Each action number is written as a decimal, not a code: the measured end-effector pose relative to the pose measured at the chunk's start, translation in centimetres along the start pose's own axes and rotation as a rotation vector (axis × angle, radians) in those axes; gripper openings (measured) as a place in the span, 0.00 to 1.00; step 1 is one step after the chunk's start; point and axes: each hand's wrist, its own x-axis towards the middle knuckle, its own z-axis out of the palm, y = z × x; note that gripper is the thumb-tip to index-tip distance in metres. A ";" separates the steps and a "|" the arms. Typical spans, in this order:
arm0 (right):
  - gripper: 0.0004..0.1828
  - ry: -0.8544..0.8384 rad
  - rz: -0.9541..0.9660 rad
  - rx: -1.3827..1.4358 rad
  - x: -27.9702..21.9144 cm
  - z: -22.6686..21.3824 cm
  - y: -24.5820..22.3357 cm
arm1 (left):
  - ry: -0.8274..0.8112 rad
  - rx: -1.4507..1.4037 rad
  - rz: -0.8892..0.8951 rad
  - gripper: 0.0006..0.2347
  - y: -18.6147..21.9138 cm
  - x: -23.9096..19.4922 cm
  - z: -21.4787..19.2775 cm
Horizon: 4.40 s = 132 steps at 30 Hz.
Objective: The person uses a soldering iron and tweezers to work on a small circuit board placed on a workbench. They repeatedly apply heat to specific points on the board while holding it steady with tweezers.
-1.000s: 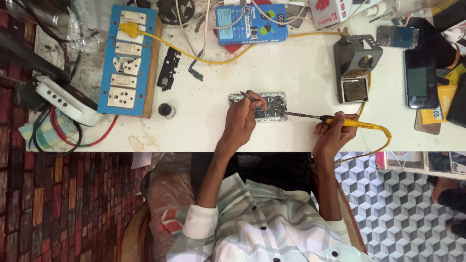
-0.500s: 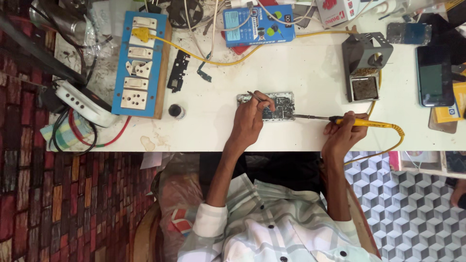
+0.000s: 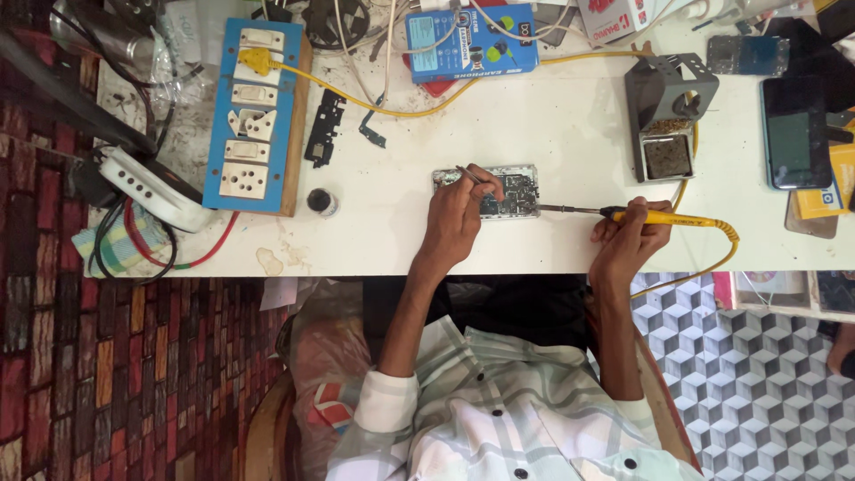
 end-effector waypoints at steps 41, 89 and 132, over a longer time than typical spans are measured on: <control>0.11 -0.035 -0.026 -0.024 0.0 0.1 -0.1 | 0.013 0.027 -0.081 0.05 0.2 -0.1 0.0; 0.13 -0.023 0.020 -0.036 -0.2 0.2 -0.4 | 0.054 0.004 -0.002 0.05 -0.4 -0.3 0.3; 0.12 -0.062 -0.011 -0.050 -0.1 -0.3 0.3 | 0.013 -0.045 -0.027 0.05 0.1 -0.3 -0.1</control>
